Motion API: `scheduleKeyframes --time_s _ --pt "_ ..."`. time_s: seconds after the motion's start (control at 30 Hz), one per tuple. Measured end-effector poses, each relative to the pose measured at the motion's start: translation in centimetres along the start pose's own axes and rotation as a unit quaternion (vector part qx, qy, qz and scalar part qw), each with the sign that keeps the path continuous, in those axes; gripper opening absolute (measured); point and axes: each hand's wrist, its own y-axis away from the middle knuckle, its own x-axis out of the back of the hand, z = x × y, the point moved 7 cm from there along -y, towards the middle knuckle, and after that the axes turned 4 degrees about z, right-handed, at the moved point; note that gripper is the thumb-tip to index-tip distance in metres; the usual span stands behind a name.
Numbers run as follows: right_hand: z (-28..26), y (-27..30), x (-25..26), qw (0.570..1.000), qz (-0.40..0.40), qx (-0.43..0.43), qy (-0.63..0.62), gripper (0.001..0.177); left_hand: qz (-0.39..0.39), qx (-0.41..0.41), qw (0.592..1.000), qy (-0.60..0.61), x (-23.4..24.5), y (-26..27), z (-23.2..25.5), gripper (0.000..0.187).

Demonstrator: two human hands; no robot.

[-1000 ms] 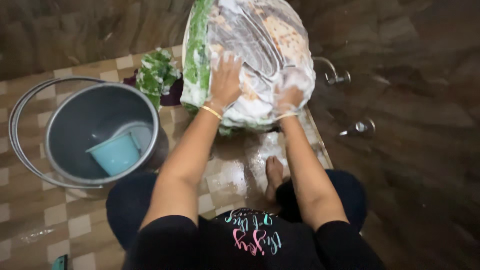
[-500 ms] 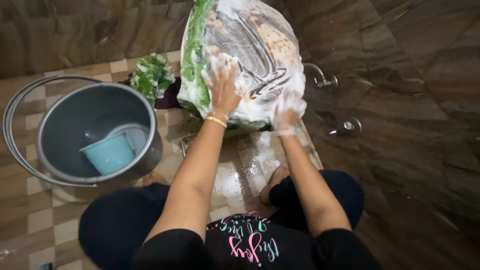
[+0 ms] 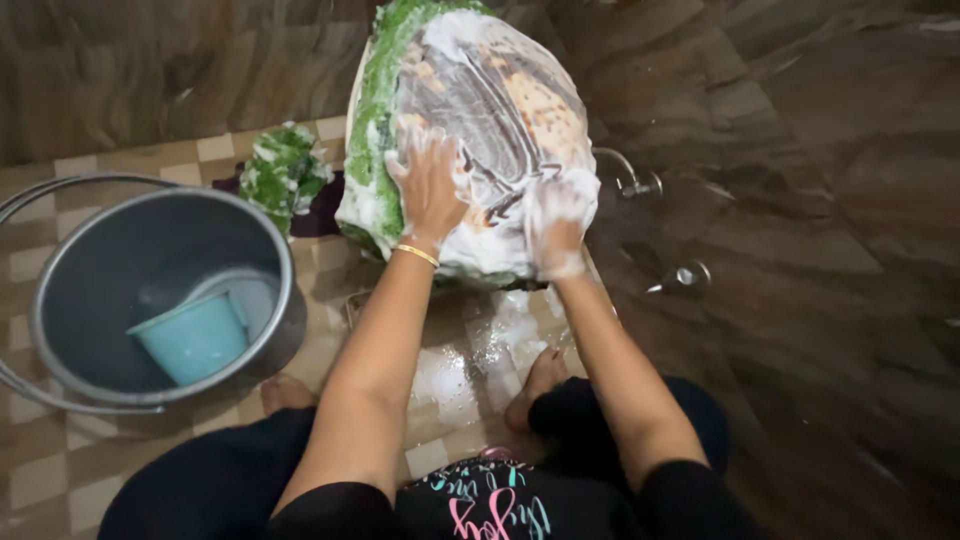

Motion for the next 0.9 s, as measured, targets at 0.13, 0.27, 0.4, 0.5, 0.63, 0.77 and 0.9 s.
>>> scheduleKeyframes --time_s 0.13,0.27,0.4,0.5,0.63,0.77,0.9 --pt "0.0 1.6 1.3 0.993 -0.067 0.063 -0.073 0.039 0.083 -0.012 0.996 0.011 1.1 -1.1 -1.1 0.059" --pt "5.9 -4.8 -2.4 0.982 -0.155 -0.046 0.097 0.046 0.017 0.034 0.998 0.058 0.6 -0.3 -2.9 0.051" --pt "-0.9 -6.6 -4.2 0.983 -0.178 -0.01 0.032 0.043 0.038 0.056 0.994 0.086 0.5 -0.3 -3.2 0.046" --pt "-7.9 -3.1 -1.2 0.984 -0.118 0.084 -0.101 0.041 0.01 0.067 0.994 0.086 0.9 -0.5 -3.0 0.044" --pt "-3.0 -1.8 0.6 0.989 -0.107 0.061 -0.084 0.037 0.038 0.037 0.995 0.08 2.8 -1.0 -2.2 0.046" --pt "6.1 -6.6 -3.9 0.964 -0.234 -0.042 0.119 0.034 0.023 0.046 0.996 0.077 2.0 -0.8 -2.4 0.049" --pt "0.5 -9.1 -6.4 0.958 -0.271 -0.039 0.087 0.037 0.019 0.053 0.994 0.097 1.6 -0.5 -2.5 0.054"
